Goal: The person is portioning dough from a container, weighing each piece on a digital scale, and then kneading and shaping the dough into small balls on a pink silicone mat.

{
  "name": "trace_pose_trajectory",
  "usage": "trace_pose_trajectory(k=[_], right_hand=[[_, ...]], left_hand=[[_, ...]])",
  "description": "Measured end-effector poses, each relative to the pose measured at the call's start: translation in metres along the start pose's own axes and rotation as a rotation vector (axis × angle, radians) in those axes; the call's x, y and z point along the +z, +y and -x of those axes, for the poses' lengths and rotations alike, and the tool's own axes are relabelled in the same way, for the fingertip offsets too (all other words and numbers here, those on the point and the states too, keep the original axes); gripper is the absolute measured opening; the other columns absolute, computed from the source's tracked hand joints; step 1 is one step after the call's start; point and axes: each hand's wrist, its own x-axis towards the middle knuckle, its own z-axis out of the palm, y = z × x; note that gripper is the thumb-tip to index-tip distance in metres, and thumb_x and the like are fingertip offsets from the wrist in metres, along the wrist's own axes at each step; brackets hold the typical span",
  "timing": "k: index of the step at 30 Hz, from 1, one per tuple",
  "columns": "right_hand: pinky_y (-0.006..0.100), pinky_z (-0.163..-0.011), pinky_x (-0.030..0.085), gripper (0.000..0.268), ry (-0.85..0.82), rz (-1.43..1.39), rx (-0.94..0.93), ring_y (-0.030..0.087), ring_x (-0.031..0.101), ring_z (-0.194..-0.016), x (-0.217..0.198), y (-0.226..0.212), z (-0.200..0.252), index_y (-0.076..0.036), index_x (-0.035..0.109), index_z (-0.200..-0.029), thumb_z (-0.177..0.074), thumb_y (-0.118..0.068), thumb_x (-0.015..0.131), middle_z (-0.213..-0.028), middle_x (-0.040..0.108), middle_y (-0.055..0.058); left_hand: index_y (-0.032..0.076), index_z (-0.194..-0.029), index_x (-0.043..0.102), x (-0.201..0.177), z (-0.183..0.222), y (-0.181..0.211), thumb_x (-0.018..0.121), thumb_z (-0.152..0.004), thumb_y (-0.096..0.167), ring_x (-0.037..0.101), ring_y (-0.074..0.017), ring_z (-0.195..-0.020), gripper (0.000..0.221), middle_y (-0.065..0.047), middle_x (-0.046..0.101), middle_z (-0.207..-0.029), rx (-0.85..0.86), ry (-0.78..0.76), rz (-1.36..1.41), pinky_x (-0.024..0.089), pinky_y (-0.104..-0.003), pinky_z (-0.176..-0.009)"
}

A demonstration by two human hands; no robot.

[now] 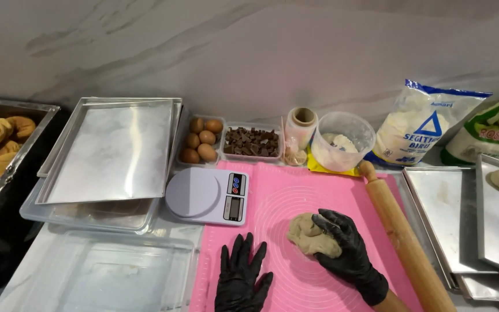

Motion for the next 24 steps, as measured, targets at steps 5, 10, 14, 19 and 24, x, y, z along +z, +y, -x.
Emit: trace_pose_trajectory(k=[5, 10, 14, 19, 24], right_hand=[[0.044, -0.111, 0.047, 0.074, -0.042, -0.023, 0.015, 0.032, 0.057, -0.133, -0.004, -0.010, -0.002, -0.014, 0.056, -0.144, -0.075, -0.018, 0.081, -0.146, 0.059, 0.013], [0.042, -0.114, 0.045, 0.076, -0.090, -0.050, 0.050, 0.028, 0.053, -0.136, -0.006, -0.009, -0.002, -0.018, 0.056, -0.146, -0.075, -0.022, 0.082, -0.147, 0.056, 0.011], [0.040, -0.114, 0.047, 0.074, -0.060, -0.185, 0.032, 0.027, 0.058, -0.133, -0.006, -0.013, -0.003, -0.013, 0.059, -0.143, -0.074, -0.019, 0.085, -0.141, 0.061, 0.010], [0.038, -0.078, 0.058, 0.042, 0.308, 0.318, -0.501, 0.047, 0.072, -0.084, -0.027, -0.078, -0.043, 0.018, 0.075, -0.085, -0.081, -0.024, 0.079, -0.081, 0.071, 0.038], [0.022, -0.086, 0.055, 0.024, 0.035, 0.196, -0.293, 0.030, 0.069, -0.092, -0.034, -0.068, -0.039, -0.002, 0.076, -0.083, -0.078, -0.025, 0.078, -0.086, 0.068, 0.021]], left_hand=[[0.019, -0.157, 0.043, -0.022, -0.003, 0.007, 0.062, -0.098, 0.037, 0.023, -0.0364, -0.155, 0.064, -0.014, 0.029, -0.167, -0.003, -0.020, 0.096, 0.004, -0.057, -0.125], [0.018, -0.148, 0.055, -0.017, 0.005, 0.008, 0.067, -0.096, 0.024, 0.026, -0.0349, -0.155, 0.054, -0.010, 0.035, -0.165, -0.017, 0.131, 0.267, 0.017, -0.055, -0.126], [0.019, -0.136, 0.064, -0.021, 0.003, 0.014, 0.066, -0.097, 0.017, 0.044, -0.0328, -0.147, 0.038, -0.010, 0.052, -0.153, 0.025, 0.322, 0.326, 0.037, -0.047, -0.120], [0.025, -0.121, 0.073, -0.006, 0.008, 0.007, 0.067, -0.093, 0.018, 0.050, -0.0337, -0.140, 0.029, -0.005, 0.057, -0.145, 0.040, 0.350, 0.276, 0.043, -0.047, -0.112], [0.022, -0.108, 0.076, -0.011, 0.007, 0.007, 0.068, -0.092, 0.016, 0.063, -0.0301, -0.125, 0.019, -0.004, 0.066, -0.132, 0.039, 0.407, 0.267, 0.051, -0.043, -0.100]])
